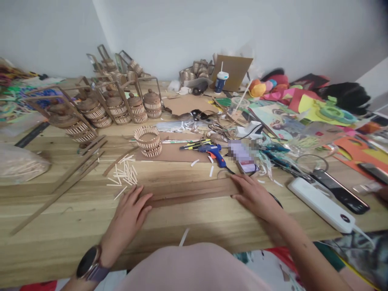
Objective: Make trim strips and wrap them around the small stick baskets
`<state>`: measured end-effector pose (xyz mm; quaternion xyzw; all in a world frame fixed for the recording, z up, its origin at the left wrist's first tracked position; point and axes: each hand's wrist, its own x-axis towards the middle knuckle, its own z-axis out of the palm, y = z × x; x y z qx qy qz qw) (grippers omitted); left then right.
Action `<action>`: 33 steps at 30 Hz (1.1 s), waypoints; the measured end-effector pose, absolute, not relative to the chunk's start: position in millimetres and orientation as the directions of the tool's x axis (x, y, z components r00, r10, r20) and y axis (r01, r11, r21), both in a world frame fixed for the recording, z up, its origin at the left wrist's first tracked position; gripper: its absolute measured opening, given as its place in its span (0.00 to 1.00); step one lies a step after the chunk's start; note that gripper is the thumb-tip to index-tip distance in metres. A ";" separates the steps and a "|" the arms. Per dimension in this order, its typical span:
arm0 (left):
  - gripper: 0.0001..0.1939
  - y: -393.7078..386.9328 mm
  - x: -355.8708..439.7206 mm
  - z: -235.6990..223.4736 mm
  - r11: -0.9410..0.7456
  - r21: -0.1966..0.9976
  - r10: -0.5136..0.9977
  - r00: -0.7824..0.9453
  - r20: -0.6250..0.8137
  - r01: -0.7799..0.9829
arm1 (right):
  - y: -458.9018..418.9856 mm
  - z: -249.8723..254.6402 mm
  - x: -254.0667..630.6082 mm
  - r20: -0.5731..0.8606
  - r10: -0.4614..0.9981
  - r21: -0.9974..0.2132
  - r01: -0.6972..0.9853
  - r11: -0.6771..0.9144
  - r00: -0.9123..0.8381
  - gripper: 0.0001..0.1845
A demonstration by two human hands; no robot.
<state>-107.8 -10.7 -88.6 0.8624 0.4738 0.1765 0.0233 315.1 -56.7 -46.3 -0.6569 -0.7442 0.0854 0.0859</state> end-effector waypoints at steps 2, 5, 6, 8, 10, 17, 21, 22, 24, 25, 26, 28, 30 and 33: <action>0.15 -9.7 -111.9 -81.5 -0.558 0.229 0.822 0.492 0.287 0.798 | -66.6 -40.3 316.0 0.012 0.992 -0.261 0.957 0.127 -0.129 0.28; 0.12 -7.7 -119.1 -68.3 -0.604 0.291 0.795 0.533 0.290 0.742 | -88.1 -36.8 316.0 -0.022 0.996 -0.342 0.937 0.073 -0.086 0.26; 0.12 -6.1 -120.4 -63.1 -0.619 0.311 0.784 0.548 0.291 0.721 | -94.6 -37.5 315.4 -0.061 0.995 -0.377 0.925 0.055 -0.084 0.25; 0.12 -0.5 -119.2 -51.7 -0.622 0.339 0.782 0.543 0.305 0.706 | -103.9 -41.2 313.3 -0.142 0.986 -0.428 0.904 0.023 -0.092 0.21; 0.14 8.7 -112.3 -39.0 -0.590 0.359 0.805 0.493 0.329 0.724 | -107.7 -46.0 310.8 -0.185 0.978 -0.446 0.895 0.003 -0.095 0.19; 0.13 59.1 -55.0 -5.9 -0.562 0.319 0.813 0.438 0.383 0.763 | -96.3 -50.6 308.8 -0.090 0.984 -0.380 0.919 0.109 -0.154 0.19; 0.09 88.6 -24.1 -12.2 -0.532 0.204 0.825 0.450 0.342 0.822 | -87.8 -46.0 308.9 0.000 0.973 -0.304 0.926 0.221 -0.232 0.18; 0.08 93.6 -18.5 -15.7 -0.527 0.188 0.826 0.448 0.342 0.828 | -85.9 -44.7 309.4 0.016 0.966 -0.287 0.925 0.250 -0.256 0.17; 0.13 97.9 -10.7 -22.9 -0.515 0.163 0.827 0.437 0.355 0.842 | -80.9 -40.8 311.6 0.033 0.952 -0.262 0.917 0.302 -0.304 0.16; 0.19 96.4 -8.6 -25.9 -0.516 0.151 0.823 0.439 0.361 0.843 | -77.0 -37.7 313.1 0.037 0.944 -0.253 0.911 0.325 -0.327 0.15; 0.24 92.4 -7.7 -28.2 -0.534 0.138 0.812 0.459 0.361 0.834 | -71.7 -33.4 314.5 0.038 0.939 -0.244 0.908 0.339 -0.340 0.14; 0.26 77.2 -9.1 -31.0 -0.644 0.103 0.747 0.594 0.297 0.758 | -54.4 -21.0 315.2 0.033 0.934 -0.227 0.907 0.354 -0.356 0.13; 0.20 56.1 -13.6 -32.6 -0.735 0.150 0.678 0.714 0.173 0.661 | -25.9 -4.5 310.7 0.015 0.929 -0.210 0.907 0.365 -0.370 0.13; 0.25 25.9 -21.7 -38.1 -0.794 0.248 0.584 0.810 0.057 0.555 | 36.5 18.5 291.3 0.007 0.909 -0.165 0.896 0.413 -0.417 0.17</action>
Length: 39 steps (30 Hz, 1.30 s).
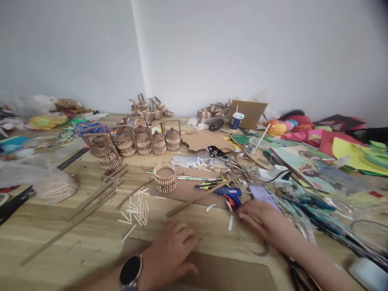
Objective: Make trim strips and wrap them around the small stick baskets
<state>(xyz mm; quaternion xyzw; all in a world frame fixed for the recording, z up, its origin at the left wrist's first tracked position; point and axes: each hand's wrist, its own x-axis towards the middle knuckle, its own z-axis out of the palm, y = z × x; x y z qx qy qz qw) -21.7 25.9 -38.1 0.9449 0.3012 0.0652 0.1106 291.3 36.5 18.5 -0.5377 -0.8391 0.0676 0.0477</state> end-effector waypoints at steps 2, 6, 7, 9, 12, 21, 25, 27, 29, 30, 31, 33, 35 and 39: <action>0.29 12.3 -25.6 -46.2 -0.827 0.225 0.534 0.845 0.024 0.516 | 84.4 25.0 271.9 -0.015 0.918 -0.095 0.915 0.392 -0.395 0.16; 0.25 1.1 -28.2 -68.1 -0.837 0.180 0.529 0.848 0.026 0.517 | 165.5 10.5 230.2 -0.024 0.928 -0.041 0.927 0.372 -0.373 0.13; 0.25 0.2 -28.3 -72.6 -0.832 0.176 0.540 0.841 0.036 0.527 | 179.4 3.6 221.3 -0.032 0.932 -0.030 0.932 0.361 -0.362 0.16; 0.25 -0.8 -28.7 -78.4 -0.819 0.172 0.562 0.825 0.054 0.547 | 199.2 -9.6 207.5 -0.044 0.941 -0.009 0.942 0.336 -0.336 0.18; 0.24 -1.8 -29.5 -78.2 -0.808 0.173 0.581 0.811 0.068 0.564 | 214.7 -21.8 199.3 -0.063 0.951 0.005 0.953 0.304 -0.303 0.18; 0.20 -3.8 -25.8 -68.9 -0.830 0.160 0.549 0.833 0.069 0.534 | 238.3 -23.2 209.1 -0.121 0.960 -0.160 0.960 0.231 -0.252 0.18; 0.18 -4.2 -25.5 -71.8 -0.837 0.141 0.542 0.835 0.095 0.528 | 241.6 -12.0 216.3 -0.016 0.973 -0.265 0.939 0.219 -0.232 0.18; 0.19 -4.0 -24.4 -72.3 -0.838 0.142 0.541 0.835 0.100 0.527 | 240.1 -1.1 223.7 0.050 0.975 -0.305 0.926 0.223 -0.218 0.18; 0.20 -3.3 -21.7 -71.8 -0.844 0.148 0.531 0.842 0.094 0.515 | 234.9 11.2 233.3 0.103 0.970 -0.340 0.909 0.241 -0.219 0.17; 0.19 -2.8 -19.9 -71.4 -0.847 0.150 0.525 0.846 0.091 0.509 | 230.5 17.3 238.7 0.125 0.966 -0.355 0.899 0.255 -0.225 0.17; 0.19 -2.2 -17.9 -71.0 -0.849 0.150 0.522 0.848 0.090 0.507 | 224.8 22.8 244.4 0.145 0.962 -0.370 0.889 0.269 -0.231 0.16; 0.18 -1.1 -14.3 -70.6 -0.849 0.147 0.523 0.847 0.094 0.508 | 209.3 31.6 256.2 0.175 0.954 -0.397 0.870 0.293 -0.242 0.14; 0.18 -0.5 -12.3 -70.8 -0.852 0.144 0.520 0.847 0.108 0.504 | 188.7 36.5 267.9 0.186 0.950 -0.421 0.854 0.307 -0.250 0.14; 0.17 -3.0 -14.4 -71.3 -0.847 0.135 0.530 0.839 0.128 0.514 | 137.4 35.5 286.1 0.159 0.946 -0.468 0.823 0.323 -0.281 0.19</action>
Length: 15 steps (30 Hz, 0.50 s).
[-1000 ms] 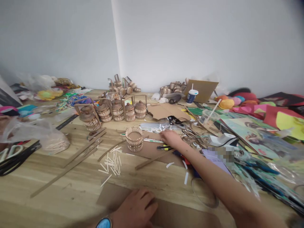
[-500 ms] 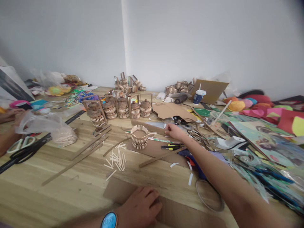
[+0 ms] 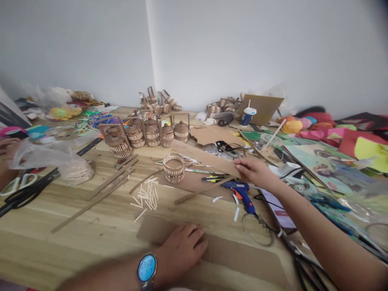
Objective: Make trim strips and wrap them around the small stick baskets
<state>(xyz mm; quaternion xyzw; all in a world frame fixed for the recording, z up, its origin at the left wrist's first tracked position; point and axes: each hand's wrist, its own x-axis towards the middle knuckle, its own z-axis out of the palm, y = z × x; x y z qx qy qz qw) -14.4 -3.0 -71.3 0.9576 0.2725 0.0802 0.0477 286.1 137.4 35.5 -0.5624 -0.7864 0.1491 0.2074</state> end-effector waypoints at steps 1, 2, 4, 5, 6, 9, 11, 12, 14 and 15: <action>0.17 -4.6 -15.8 -70.9 -0.842 0.135 0.538 0.832 0.133 0.523 | 123.8 33.6 288.8 0.146 0.945 -0.481 0.814 0.326 -0.292 0.20; 0.18 -6.5 -17.4 -70.1 -0.837 0.134 0.546 0.825 0.143 0.531 | 110.5 31.2 290.7 0.132 0.944 -0.494 0.805 0.327 -0.302 0.20; 0.19 -11.0 -20.7 -66.9 -0.837 0.123 0.548 0.816 0.182 0.534 | 85.6 25.0 292.5 0.097 0.941 -0.519 0.791 0.325 -0.324 0.21; 0.19 -13.5 -22.6 -64.4 -0.843 0.110 0.537 0.816 0.213 0.526 | 74.4 21.2 292.7 0.075 0.939 -0.528 0.785 0.322 -0.335 0.22; 0.18 -15.9 -24.8 -61.4 -0.853 0.097 0.520 0.817 0.248 0.513 | 64.2 16.9 292.6 0.050 0.936 -0.537 0.781 0.319 -0.348 0.23; 0.09 -22.0 -33.0 -49.5 -0.875 0.070 0.468 0.796 0.384 0.480 | 39.4 1.8 291.3 -0.024 0.921 -0.565 0.765 0.309 -0.389 0.26; 0.08 -23.6 -40.0 -41.6 -0.868 0.059 0.463 0.762 0.454 0.493 | 27.0 -8.7 289.7 -0.074 0.910 -0.594 0.751 0.288 -0.407 0.28; 0.09 -23.4 -43.7 -38.5 -0.856 0.057 0.477 0.742 0.471 0.514 | 21.9 -13.5 288.7 -0.094 0.906 -0.610 0.743 0.275 -0.412 0.28; 0.10 -21.4 -50.9 -35.5 -0.818 0.059 0.527 0.706 0.473 0.572 | 13.5 -21.0 285.7 -0.123 0.898 -0.638 0.726 0.255 -0.423 0.28; 0.11 -19.7 -54.0 -35.7 -0.791 0.062 0.566 0.691 0.449 0.608 | 10.2 -23.7 283.8 -0.133 0.892 -0.647 0.719 0.252 -0.432 0.27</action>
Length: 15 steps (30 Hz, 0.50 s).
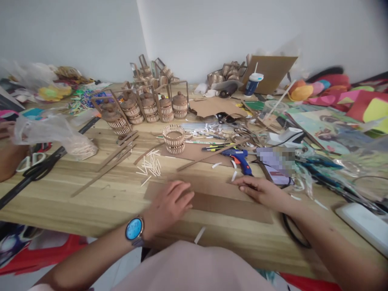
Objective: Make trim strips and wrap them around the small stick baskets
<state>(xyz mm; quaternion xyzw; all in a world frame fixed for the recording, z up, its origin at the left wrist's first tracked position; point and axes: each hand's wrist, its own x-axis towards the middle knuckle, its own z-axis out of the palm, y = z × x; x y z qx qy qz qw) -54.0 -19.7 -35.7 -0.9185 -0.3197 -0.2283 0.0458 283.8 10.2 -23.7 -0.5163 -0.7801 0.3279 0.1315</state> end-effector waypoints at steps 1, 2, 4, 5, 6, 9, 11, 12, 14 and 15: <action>0.15 -17.7 -56.7 -37.2 -0.768 0.067 0.603 0.684 0.410 0.637 | 7.4 -25.6 281.4 -0.144 0.884 -0.651 0.715 0.254 -0.445 0.26; 0.21 -15.6 -58.8 -39.7 -0.751 0.078 0.635 0.684 0.360 0.656 | 5.0 -27.0 278.8 -0.158 0.874 -0.651 0.714 0.258 -0.460 0.25; 0.31 -11.3 -61.5 -46.8 -0.736 0.116 0.671 0.698 0.249 0.667 | 0.5 -28.7 273.1 -0.187 0.856 -0.641 0.720 0.265 -0.482 0.23; 0.34 -9.4 -62.2 -50.6 -0.735 0.141 0.678 0.708 0.198 0.664 | -1.9 -29.3 270.5 -0.198 0.852 -0.635 0.725 0.265 -0.484 0.22; 0.33 -7.7 -62.7 -54.2 -0.733 0.166 0.680 0.716 0.156 0.660 | -4.9 -29.8 268.4 -0.200 0.854 -0.627 0.733 0.265 -0.480 0.21; 0.22 -3.9 -65.1 -61.9 -0.726 0.223 0.682 0.723 0.109 0.651 | -17.7 -31.3 267.9 -0.181 0.870 -0.574 0.768 0.286 -0.459 0.22; 0.17 -2.4 -68.7 -64.4 -0.725 0.250 0.681 0.722 0.122 0.642 | -29.3 -32.4 273.1 -0.174 0.874 -0.508 0.802 0.315 -0.454 0.25; 0.16 -1.8 -71.1 -65.1 -0.727 0.259 0.679 0.723 0.129 0.636 | -35.5 -33.1 276.8 -0.175 0.876 -0.470 0.820 0.326 -0.448 0.26; 0.15 -1.0 -76.4 -66.4 -0.736 0.272 0.668 0.732 0.135 0.620 | -47.0 -34.7 284.3 -0.179 0.887 -0.405 0.854 0.327 -0.425 0.24; 0.15 -0.7 -79.0 -67.0 -0.741 0.276 0.661 0.738 0.135 0.612 | -51.7 -35.5 287.4 -0.177 0.894 -0.382 0.866 0.323 -0.411 0.23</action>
